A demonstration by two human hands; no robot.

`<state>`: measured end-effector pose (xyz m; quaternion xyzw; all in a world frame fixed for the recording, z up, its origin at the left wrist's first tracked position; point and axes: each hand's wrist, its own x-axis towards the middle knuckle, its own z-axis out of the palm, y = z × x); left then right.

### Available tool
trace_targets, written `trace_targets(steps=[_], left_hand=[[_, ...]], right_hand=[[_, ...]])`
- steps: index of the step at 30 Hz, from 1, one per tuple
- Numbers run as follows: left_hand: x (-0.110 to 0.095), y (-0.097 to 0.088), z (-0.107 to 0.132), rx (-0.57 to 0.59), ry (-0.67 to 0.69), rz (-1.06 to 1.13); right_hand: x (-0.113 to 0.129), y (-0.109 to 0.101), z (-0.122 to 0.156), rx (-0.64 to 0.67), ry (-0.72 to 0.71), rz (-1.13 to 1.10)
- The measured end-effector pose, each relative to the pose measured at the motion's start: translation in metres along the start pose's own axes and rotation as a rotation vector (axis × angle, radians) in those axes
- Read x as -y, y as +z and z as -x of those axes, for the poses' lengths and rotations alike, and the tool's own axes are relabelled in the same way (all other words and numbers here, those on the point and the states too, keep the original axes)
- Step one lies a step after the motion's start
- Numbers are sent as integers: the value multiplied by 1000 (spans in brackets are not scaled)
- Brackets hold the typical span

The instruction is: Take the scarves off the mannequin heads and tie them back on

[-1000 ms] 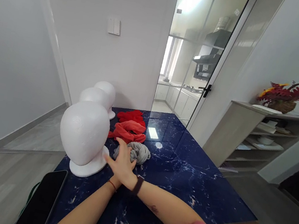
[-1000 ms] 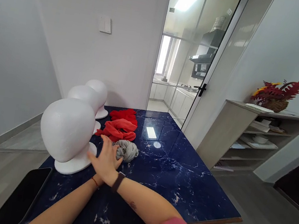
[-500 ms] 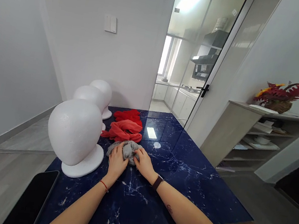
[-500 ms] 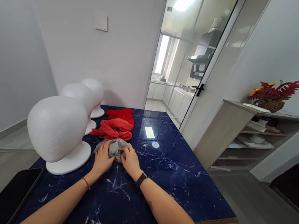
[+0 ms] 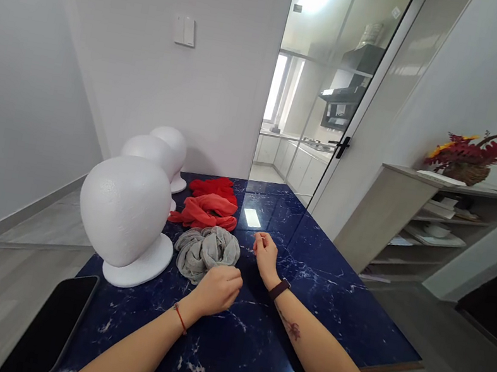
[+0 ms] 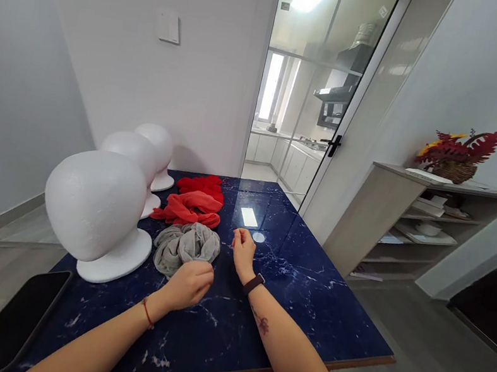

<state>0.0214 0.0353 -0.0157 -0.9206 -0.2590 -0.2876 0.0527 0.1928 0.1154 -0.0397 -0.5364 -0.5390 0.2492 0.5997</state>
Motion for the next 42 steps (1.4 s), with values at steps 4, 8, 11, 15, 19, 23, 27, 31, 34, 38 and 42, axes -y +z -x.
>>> trace_targets(steps=[4,8,11,15,19,23,27,31,34,38,42], left_hand=[[-11,14,0,257,58,21],[-19,17,0,402,38,65],[-16,16,0,411,2,93],[-3,12,0,404,-81,92],[6,9,1,428,-141,79],[5,10,1,457,-144,73],[3,11,1,505,-144,58],[3,10,1,504,-138,57],[4,10,1,501,-137,58],[4,9,0,510,-136,60],[4,8,-1,511,-117,63]], right_hand=[[-19,-8,-14,1,41,46],[-23,-5,-12,29,41,54],[-19,-2,-7,64,32,46],[-17,-2,-4,76,44,30],[-18,-1,-3,91,61,16],[-17,1,-1,98,68,-3],[-15,2,1,99,67,-20],[-15,2,1,106,74,-26],[-14,2,1,112,75,-32],[-10,2,2,118,72,-28],[-9,1,3,121,84,-20]])
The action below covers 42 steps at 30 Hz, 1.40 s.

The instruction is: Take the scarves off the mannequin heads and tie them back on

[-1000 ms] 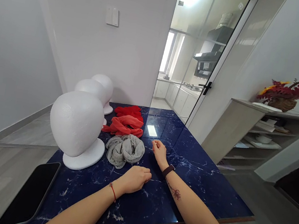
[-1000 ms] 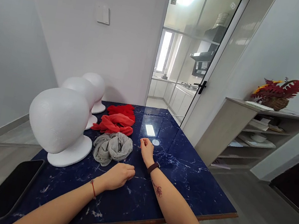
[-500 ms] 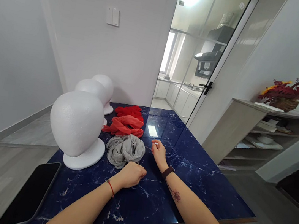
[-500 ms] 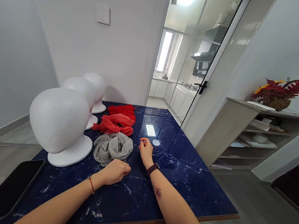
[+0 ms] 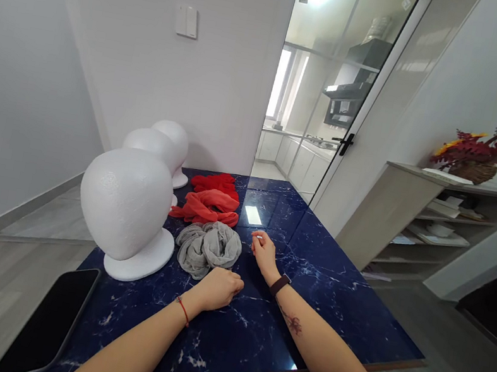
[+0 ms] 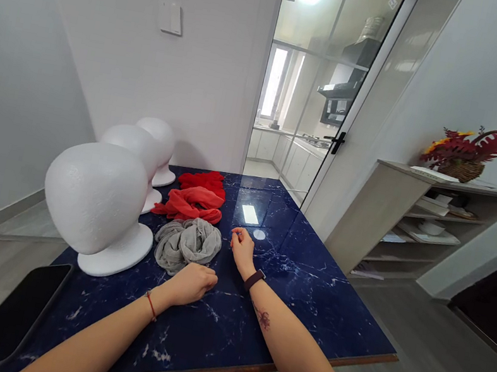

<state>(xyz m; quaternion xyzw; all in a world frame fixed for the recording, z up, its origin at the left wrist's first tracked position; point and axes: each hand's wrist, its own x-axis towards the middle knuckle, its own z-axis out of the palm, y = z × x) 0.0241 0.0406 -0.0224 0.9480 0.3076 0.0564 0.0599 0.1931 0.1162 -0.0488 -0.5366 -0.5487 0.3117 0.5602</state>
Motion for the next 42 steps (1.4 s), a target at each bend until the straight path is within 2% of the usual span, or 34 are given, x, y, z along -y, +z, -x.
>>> trace_targets(steps=[12,20,36,42], left_hand=[[0,-1,0,8,-1,0],[2,3,0,-30,24,3],[1,1,0,-4,27,-16],[2,3,0,-30,28,-23]], right_hand=[[-4,0,-1,4,8,-5],[-7,0,-3,-4,-5,-18],[-3,-1,-1,-12,18,-20],[-4,0,-2,-15,13,-38]])
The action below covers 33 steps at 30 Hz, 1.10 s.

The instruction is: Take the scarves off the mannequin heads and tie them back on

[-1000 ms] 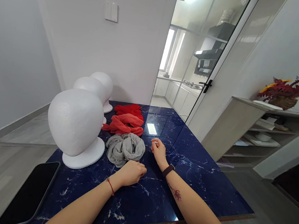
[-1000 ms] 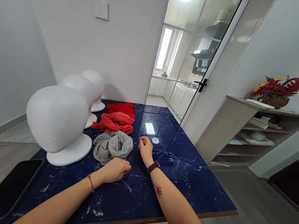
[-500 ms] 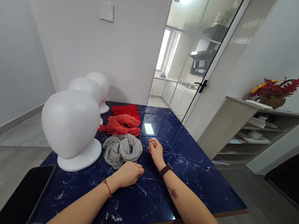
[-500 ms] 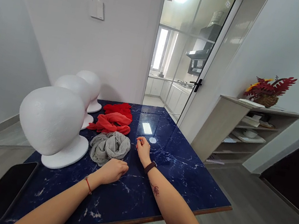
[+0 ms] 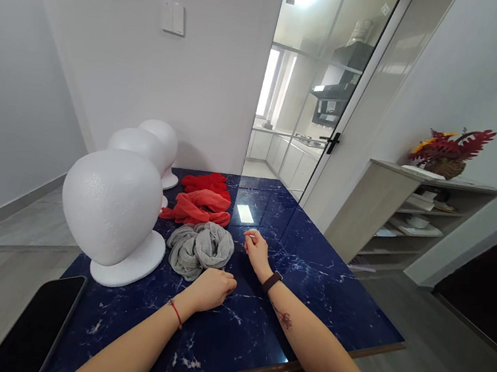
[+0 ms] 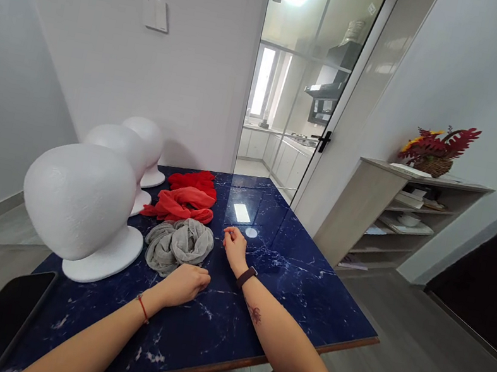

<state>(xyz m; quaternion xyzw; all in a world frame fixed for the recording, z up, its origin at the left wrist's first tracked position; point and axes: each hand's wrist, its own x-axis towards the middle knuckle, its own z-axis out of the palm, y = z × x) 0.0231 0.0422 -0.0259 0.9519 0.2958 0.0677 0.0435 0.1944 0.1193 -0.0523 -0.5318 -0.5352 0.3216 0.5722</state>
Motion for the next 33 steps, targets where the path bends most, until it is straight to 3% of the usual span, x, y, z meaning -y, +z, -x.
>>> trace_targets(steps=[33], left_hand=[[0,-1,0,4,-6,-2]], right_hand=[[-2,0,-1,8,-12,14]])
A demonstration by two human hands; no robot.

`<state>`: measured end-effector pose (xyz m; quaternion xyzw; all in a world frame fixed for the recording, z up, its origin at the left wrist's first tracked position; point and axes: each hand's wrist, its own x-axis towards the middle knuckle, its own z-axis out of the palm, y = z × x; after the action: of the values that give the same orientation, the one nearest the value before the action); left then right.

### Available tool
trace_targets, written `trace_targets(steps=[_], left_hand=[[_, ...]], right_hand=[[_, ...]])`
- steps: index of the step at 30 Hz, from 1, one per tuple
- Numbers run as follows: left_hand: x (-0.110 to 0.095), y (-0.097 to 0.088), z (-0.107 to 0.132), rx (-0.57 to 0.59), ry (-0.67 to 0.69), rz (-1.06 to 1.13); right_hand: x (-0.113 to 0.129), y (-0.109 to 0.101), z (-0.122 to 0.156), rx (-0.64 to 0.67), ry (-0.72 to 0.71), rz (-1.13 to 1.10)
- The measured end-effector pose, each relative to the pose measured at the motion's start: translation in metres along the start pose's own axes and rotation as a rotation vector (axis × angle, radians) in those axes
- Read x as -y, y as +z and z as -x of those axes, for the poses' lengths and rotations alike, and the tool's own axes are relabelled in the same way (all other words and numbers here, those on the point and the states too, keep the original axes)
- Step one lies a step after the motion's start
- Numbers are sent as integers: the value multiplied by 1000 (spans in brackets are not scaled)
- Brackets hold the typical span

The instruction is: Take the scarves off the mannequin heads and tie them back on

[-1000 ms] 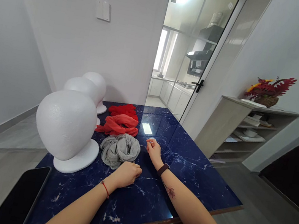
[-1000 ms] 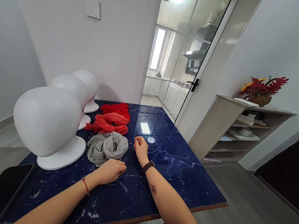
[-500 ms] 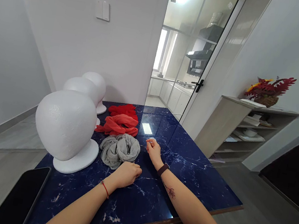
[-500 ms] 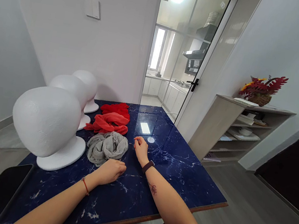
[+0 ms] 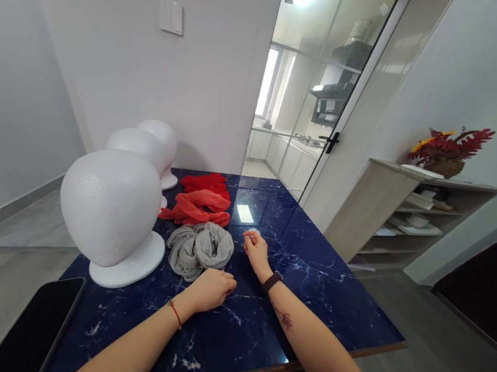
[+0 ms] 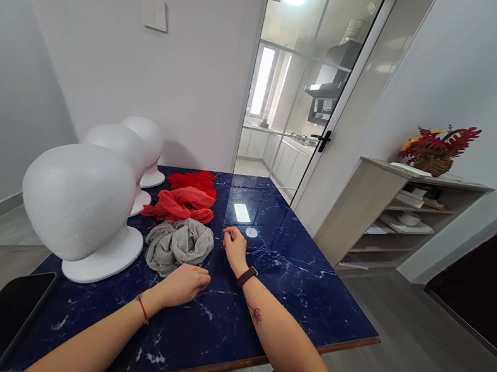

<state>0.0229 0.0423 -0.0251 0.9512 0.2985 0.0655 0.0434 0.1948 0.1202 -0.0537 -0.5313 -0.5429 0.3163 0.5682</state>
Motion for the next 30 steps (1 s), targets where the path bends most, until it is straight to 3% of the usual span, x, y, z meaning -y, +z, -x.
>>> trace_targets(steps=[30], left_hand=[[-2,-4,0,37,-14,12]], right_hand=[[2,0,1,-8,3,8]])
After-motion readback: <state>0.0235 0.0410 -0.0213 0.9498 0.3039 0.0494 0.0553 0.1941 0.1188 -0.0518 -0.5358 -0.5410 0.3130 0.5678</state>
